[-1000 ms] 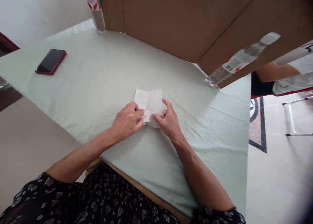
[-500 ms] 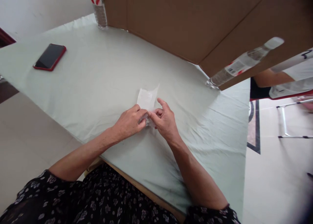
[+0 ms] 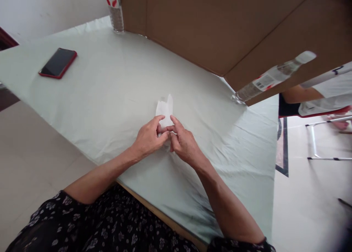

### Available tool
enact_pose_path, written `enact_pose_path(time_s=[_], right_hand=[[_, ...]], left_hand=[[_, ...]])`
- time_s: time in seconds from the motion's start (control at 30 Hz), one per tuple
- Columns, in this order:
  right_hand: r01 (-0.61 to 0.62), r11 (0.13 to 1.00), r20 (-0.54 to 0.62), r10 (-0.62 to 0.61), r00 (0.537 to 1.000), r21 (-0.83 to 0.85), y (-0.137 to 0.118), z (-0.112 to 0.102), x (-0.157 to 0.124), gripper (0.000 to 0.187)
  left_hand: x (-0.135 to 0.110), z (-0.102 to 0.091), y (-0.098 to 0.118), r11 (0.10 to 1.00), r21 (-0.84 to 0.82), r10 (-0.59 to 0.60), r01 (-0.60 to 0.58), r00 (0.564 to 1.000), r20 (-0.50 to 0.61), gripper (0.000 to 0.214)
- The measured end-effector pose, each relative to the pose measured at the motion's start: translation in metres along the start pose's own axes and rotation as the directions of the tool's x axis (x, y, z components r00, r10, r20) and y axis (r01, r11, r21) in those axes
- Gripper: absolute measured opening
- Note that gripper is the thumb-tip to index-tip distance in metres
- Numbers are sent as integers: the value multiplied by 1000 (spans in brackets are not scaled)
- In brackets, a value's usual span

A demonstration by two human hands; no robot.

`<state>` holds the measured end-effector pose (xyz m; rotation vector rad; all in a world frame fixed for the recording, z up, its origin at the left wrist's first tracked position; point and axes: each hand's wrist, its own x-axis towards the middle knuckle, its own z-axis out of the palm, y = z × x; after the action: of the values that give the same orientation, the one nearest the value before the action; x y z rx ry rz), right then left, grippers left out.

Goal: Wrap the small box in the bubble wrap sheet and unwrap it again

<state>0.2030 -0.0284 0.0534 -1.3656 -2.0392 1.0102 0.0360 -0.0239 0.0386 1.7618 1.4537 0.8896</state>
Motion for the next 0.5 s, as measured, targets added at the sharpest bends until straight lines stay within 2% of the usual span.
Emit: enact_pose_path(time_s=[0.1, 0.17, 0.23, 0.27, 0.4, 0.5], right_hand=[[-37, 984, 11, 36, 999, 174, 6, -6, 3, 61], [-28, 969, -105, 55, 993, 244, 12, -10, 4, 56], [-2, 979, -245, 53, 968, 202, 18, -11, 5, 53], [4, 989, -277, 38, 960, 148, 21, -12, 6, 53], [60, 997, -195, -70, 978, -52, 30, -9, 13, 55], [53, 998, -237, -60, 970, -37, 36, -12, 20, 52]], left_hand=[[-1, 6, -2, 998, 60, 40, -38, 999, -33, 49], [-2, 8, -3, 993, 99, 66, -63, 997, -26, 53], [-3, 8, -3, 984, 147, 101, -98, 995, -14, 56], [-3, 8, -3, 977, 176, 121, -117, 993, -11, 55], [-5, 9, -1, 943, 282, 184, -176, 983, 0, 45], [-5, 10, -1, 925, 334, 189, -179, 982, 1, 33]])
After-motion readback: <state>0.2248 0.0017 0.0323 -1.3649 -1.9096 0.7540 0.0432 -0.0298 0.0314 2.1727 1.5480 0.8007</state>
